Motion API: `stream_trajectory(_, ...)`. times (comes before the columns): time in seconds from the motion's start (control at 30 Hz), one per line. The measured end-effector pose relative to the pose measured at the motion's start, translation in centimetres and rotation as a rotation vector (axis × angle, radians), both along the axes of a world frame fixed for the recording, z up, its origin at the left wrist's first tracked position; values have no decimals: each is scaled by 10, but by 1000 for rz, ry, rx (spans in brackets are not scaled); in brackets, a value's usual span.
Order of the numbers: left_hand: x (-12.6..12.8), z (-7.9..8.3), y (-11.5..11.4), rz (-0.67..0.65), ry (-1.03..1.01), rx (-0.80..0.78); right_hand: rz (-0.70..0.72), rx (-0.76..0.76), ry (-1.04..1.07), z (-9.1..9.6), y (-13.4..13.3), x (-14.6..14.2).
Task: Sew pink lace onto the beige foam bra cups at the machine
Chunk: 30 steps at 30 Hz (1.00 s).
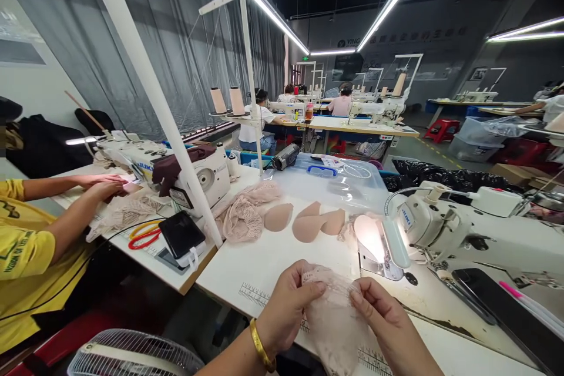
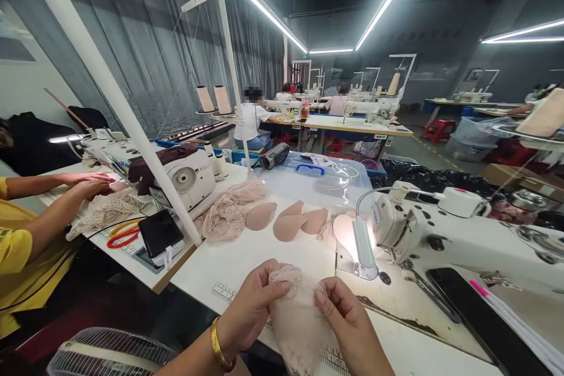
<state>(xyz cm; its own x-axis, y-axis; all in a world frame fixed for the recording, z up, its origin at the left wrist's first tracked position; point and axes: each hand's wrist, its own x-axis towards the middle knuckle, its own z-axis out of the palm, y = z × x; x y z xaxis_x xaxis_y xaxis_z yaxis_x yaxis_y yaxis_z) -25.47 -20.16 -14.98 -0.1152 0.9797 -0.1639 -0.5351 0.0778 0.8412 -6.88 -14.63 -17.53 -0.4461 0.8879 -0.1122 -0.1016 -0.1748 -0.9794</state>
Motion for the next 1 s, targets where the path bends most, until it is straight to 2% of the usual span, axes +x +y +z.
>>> stream_trajectory(0.13, 6, -10, -4, 72, 6, 4, -138, 20, 13, 0, -1, -4)
stream_trajectory(0.2, -4, -12, -1, -23, 140, 14, -162, -3, 84, -2, 0, -2)
stream_trajectory(0.23, -13, -11, 3, -100, 280, 27, -162, -19, 102, -3, 1, 0)
stream_trajectory(0.3, -39, -6, 17, -208, 752, 72, -153, -56, 87, -8, 6, 4)
stream_trajectory(0.33, -55, -2, 27, -164, 1056, 103, -146, -81, 67, -11, 10, 6)
stream_trajectory(0.37, -71, 2, 37, -56, 1398, 115, -141, -108, 50, -14, 13, 8)
stream_trajectory(0.4, -86, 5, 49, 16, 1518, 100, -143, -132, 47, -18, 16, 9)
stream_trajectory(0.47, -113, 8, 71, 76, 1635, 72, -151, -175, 69, -25, 21, 9)
stream_trajectory(0.6, -142, 0, 99, 55, 1723, 66, -182, -169, 106, -31, 23, 7)
stream_trajectory(0.7, -147, -3, 104, 73, 1716, 110, -182, -126, 102, -27, 21, 6)
stream_trajectory(0.77, -146, 3, 101, 133, 1673, 145, -165, -97, 105, -22, 19, 6)
stream_trajectory(0.9, -128, 27, 84, 266, 1495, 222, -159, -141, 175, -16, 19, 10)
stream_trajectory(0.93, -118, 33, 78, 249, 1440, 245, -166, -159, 191, -16, 19, 11)
stream_trajectory(1.0, -95, 40, 64, 118, 1330, 280, -178, -175, 202, -15, 20, 13)
